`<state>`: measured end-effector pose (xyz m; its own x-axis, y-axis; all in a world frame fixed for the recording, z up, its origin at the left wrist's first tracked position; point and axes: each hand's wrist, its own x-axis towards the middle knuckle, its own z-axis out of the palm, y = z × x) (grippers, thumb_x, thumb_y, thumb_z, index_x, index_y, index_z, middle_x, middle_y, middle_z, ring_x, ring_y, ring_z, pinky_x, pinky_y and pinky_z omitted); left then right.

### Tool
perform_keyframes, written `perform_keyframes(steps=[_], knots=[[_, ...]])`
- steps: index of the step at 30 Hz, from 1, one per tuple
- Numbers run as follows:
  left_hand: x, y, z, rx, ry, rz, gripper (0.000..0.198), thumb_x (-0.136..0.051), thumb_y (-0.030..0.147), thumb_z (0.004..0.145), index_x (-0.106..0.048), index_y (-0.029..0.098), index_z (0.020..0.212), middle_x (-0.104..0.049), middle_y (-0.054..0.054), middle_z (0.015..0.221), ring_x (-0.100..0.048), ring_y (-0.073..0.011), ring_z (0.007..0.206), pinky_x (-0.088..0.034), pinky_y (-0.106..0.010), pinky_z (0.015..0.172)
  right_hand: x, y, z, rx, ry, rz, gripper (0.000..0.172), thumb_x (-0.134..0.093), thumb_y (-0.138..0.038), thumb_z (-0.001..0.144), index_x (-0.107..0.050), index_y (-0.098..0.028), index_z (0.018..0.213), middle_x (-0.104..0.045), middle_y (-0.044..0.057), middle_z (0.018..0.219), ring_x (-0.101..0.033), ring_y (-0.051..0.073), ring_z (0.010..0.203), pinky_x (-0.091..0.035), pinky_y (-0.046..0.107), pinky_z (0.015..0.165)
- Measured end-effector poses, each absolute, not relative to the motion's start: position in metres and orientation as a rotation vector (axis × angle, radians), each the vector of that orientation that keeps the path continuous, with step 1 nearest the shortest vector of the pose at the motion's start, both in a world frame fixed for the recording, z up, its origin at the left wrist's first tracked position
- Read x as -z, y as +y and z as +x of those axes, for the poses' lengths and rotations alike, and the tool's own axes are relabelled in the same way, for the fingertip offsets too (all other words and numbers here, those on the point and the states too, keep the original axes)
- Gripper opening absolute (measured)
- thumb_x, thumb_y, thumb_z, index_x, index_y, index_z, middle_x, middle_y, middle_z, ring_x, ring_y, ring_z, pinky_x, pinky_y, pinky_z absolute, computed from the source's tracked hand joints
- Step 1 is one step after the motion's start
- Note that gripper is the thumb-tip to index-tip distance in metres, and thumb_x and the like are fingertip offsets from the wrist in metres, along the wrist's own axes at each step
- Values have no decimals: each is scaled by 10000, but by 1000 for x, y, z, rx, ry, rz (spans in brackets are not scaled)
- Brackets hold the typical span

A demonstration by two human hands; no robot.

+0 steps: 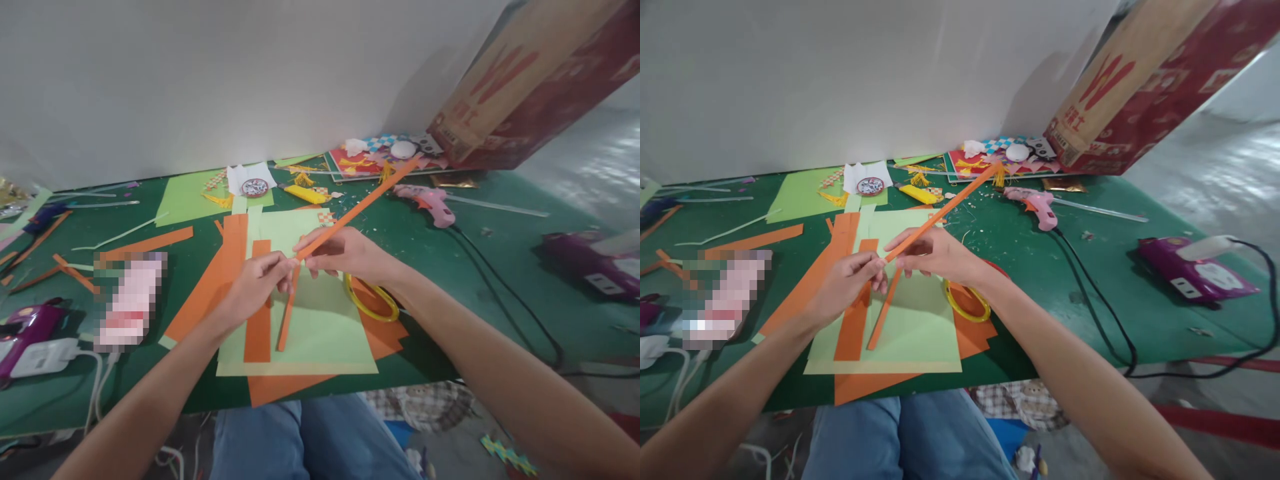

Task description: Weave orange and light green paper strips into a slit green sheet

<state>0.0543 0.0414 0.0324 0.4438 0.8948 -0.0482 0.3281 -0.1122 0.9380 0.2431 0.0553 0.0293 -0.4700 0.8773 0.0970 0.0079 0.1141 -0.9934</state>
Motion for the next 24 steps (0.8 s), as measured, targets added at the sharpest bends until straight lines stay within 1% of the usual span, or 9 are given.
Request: perform_keyframes(steps=[3,6,9,14,16,18,20,22,24], knots=[[-30,43,54,-637,1008,1573,378,-421,417,889,-455,179,597,-507,27,550,-558,-104,546,-424,-224,566,-29,54,241,-1411,-1691,-880,198,-686,-282,708,-645,-136,835,-599,13,678,-557,102,573,-361,191,419],[-29,44,55,-598,988,1552,385,-365,429,907,-512,169,664,-559,1,625,-558,-107,558,-431,-227,561,-29,53,240,-1349,-1711,-970,207,-686,-325,713,-648,-125,746,-584,7,601,-517,91,532,-346,192,416],[-31,43,56,-591,1000,1644,401,-311,422,924,-564,164,751,-603,-24,720,-563,-119,619,-435,-230,575,-29,54,239,-1317,-1722,-1028,233,-677,-353,721,-651,-121,717,-570,-2,552,-466,75,481,-324,195,406],[-34,40,56,-625,1115,1982,304,-416,322,897,-546,179,663,-597,6,647,-539,-117,606,-420,-221,586,-28,55,239,-1310,-1722,-1103,258,-648,-373,733,-634,-121,679,-585,12,550,-452,71,463,-341,202,420],[-34,39,55,-623,1136,2084,297,-419,288,894,-542,183,645,-607,10,640,-547,-120,610,-419,-220,583,-27,54,239,-1301,-1711,-1133,264,-648,-375,726,-627,-118,674,-590,19,547,-454,74,461,-347,208,424],[-32,40,55,-596,1131,2143,300,-407,273,899,-543,184,646,-621,9,651,-558,-124,619,-416,-221,579,-27,54,239,-1296,-1701,-1145,256,-643,-364,723,-612,-118,661,-593,22,544,-454,75,453,-343,212,420],[-30,40,54,-571,1125,2175,304,-398,274,906,-545,184,656,-630,7,662,-568,-129,632,-413,-224,582,-26,53,238,-1296,-1716,-1136,210,-625,-322,730,-605,-121,672,-596,19,554,-473,80,463,-349,214,427],[-28,41,53,-557,1125,2184,321,-378,291,918,-548,184,668,-631,6,672,-573,-132,644,-409,-228,588,-26,53,237,-1287,-1777,-1115,128,-596,-250,734,-613,-126,706,-604,15,590,-514,89,500,-379,217,466],[-27,41,52,-546,1130,2181,340,-354,306,931,-548,184,680,-627,7,678,-572,-132,652,-405,-227,594,-25,52,236,-1287,-1843,-1095,85,-570,-201,732,-617,-131,739,-618,20,650,-546,100,547,-413,227,520]])
